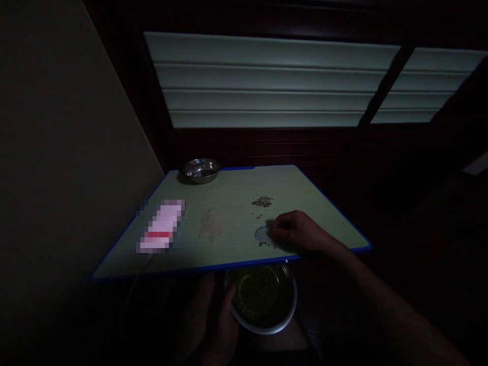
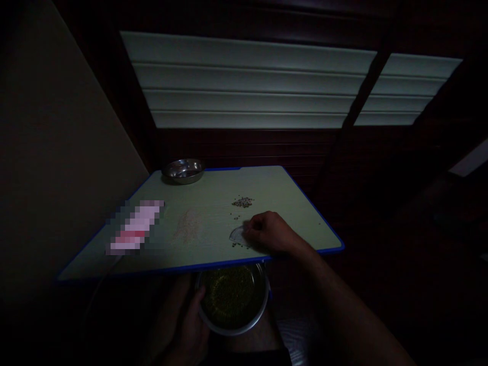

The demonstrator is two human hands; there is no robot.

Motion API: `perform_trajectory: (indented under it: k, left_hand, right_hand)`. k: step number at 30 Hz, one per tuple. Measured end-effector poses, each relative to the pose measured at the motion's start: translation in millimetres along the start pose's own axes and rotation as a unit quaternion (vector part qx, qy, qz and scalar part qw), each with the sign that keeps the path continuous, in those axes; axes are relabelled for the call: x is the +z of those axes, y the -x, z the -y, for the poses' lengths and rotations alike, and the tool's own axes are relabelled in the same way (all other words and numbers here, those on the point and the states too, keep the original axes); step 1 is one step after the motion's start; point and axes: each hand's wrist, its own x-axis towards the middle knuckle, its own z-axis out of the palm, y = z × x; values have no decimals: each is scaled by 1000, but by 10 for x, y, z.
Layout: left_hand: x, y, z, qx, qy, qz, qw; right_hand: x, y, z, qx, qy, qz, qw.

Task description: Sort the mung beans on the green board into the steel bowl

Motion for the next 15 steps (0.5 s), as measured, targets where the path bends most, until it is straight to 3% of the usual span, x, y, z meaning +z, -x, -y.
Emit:
perform_trajectory:
  k: [5,10,15]
  left_hand:
    - [51,40,-103,-10,-16,-24,1000]
    - [-45,-14,33,0,-16,-7,1000]
    - [-39,-22,119,-17,3,-26,999]
  right_hand:
    - [65,57,82,-4,-13,17,1000]
    - [140,132,167,-10,-29,56,998]
    - [185,208,209,-6,-58,84,995]
